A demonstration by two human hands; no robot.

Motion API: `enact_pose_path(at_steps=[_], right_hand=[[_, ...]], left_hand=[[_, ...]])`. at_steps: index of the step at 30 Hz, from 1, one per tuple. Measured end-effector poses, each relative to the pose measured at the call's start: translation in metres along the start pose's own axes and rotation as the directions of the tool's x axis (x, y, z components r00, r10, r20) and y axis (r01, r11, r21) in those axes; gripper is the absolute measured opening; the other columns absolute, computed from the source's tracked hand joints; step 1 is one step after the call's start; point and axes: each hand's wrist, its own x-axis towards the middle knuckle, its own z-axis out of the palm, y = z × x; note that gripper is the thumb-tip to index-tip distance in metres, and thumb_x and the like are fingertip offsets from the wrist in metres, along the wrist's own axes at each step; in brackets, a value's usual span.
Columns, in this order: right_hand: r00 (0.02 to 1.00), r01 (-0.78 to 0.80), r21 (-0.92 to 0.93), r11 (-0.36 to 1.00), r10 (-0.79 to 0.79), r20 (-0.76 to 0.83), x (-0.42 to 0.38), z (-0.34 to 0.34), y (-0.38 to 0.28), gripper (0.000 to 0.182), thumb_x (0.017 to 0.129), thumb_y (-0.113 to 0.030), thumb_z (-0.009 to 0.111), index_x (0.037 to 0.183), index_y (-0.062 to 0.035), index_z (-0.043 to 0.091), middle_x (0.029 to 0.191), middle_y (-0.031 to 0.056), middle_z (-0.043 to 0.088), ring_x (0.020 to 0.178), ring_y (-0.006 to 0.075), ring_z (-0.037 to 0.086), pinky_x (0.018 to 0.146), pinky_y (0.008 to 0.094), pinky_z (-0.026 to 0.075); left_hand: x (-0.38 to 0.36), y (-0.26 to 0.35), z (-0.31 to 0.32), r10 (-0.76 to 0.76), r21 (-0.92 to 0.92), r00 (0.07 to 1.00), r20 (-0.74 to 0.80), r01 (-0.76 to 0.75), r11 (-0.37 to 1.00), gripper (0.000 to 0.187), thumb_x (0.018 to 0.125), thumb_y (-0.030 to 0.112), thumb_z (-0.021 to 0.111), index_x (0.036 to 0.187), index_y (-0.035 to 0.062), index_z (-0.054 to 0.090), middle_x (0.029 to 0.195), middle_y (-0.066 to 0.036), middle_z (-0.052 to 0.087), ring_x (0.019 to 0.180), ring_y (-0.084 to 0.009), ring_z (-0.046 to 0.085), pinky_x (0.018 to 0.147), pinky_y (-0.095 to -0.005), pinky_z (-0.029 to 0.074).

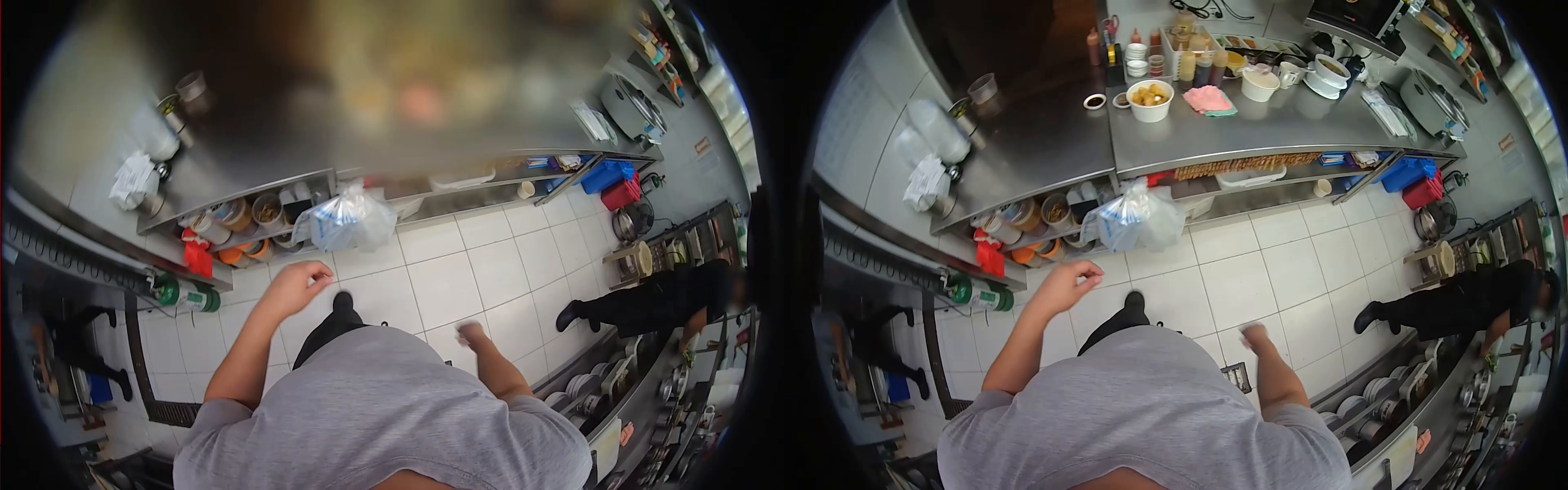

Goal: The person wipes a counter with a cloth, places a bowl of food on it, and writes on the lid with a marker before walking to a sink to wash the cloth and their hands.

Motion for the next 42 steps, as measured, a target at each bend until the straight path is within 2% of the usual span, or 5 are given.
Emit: enact_pose_path(at_steps=[5, 11, 13, 37, 42], right_hand=[[0.899, 0.437, 0.265, 0.859, -0.42, -0.119, 0.045, -0.088, -0.42, 0.025, 0.082, -0.019, 0.064, 0.101, -0.0016, 0.064, 0.083, 0.0083, 0.067, 0.075, 0.0168, 0.062, 0.068, 0.0305, 0.05], [0.36, 0.732, -0.494, 0.469, -0.882, -0.304, 0.22, -0.203, -0.642, 0.028, 0.079, -0.023, 0.064, 0.101, -0.0066, 0.063, 0.096, 0.0142, 0.065, 0.092, 0.0317, 0.061, 0.077, 0.0393, 0.05], [0.688, 0.415, -0.676, 0.609, -0.696, -0.205, 0.219, -0.237, -0.708, 0.036, 0.078, -0.03, 0.064, 0.109, -0.0111, 0.061, 0.111, 0.0137, 0.06, 0.106, 0.0337, 0.054, 0.085, 0.0469, 0.046], [0.233, 0.971, -0.138, 0.197, -0.91, 0.341, 0.355, -0.312, -0.692, 0.017, 0.075, -0.021, 0.067, 0.089, -0.0103, 0.067, 0.085, 0.0132, 0.065, 0.086, 0.03, 0.06, 0.074, 0.0399, 0.049], [0.584, 0.811, -0.297, 0.503, -0.675, 0.45, 0.328, -0.389, -0.664, 0.019, 0.072, -0.016, 0.068, 0.09, -0.0098, 0.066, 0.094, 0.0131, 0.064, 0.088, 0.0316, 0.061, 0.076, 0.0399, 0.048]], left_hand=[[0.124, -0.025, -0.065, -0.054, -0.007, 0.985, -0.167, 0.053, 0.999, 0.019, 0.085, 0.016, 0.061, 0.098, 0.0024, 0.063, 0.085, -0.014, 0.066, 0.076, -0.0237, 0.063, 0.069, -0.0316, 0.048], [0.325, -0.06, -0.117, -0.008, -0.17, 0.926, -0.377, -0.06, 0.984, 0.023, 0.088, 0.017, 0.059, 0.105, 0.0027, 0.062, 0.093, -0.015, 0.065, 0.081, -0.0193, 0.062, 0.074, -0.0294, 0.047], [0.398, -0.058, -0.125, 0.0, 0.017, 0.913, -0.407, 0.008, 1.0, 0.026, 0.089, 0.019, 0.056, 0.109, 0.0021, 0.061, 0.1, -0.019, 0.064, 0.09, -0.026, 0.062, 0.081, -0.0337, 0.048], [0.572, -0.009, 0.041, -0.208, 0.385, 0.87, -0.447, 0.397, 0.833, 0.015, 0.084, 0.016, 0.055, 0.081, 0.0037, 0.063, 0.081, -0.018, 0.063, 0.078, -0.0377, 0.061, 0.069, -0.0463, 0.048], [0.53, -0.011, 0.041, -0.412, 0.268, 0.789, -0.456, 0.564, 0.781, 0.014, 0.088, 0.014, 0.048, 0.087, 0.003, 0.057, 0.08, -0.022, 0.063, 0.076, -0.0406, 0.06, 0.067, -0.0481, 0.048]])
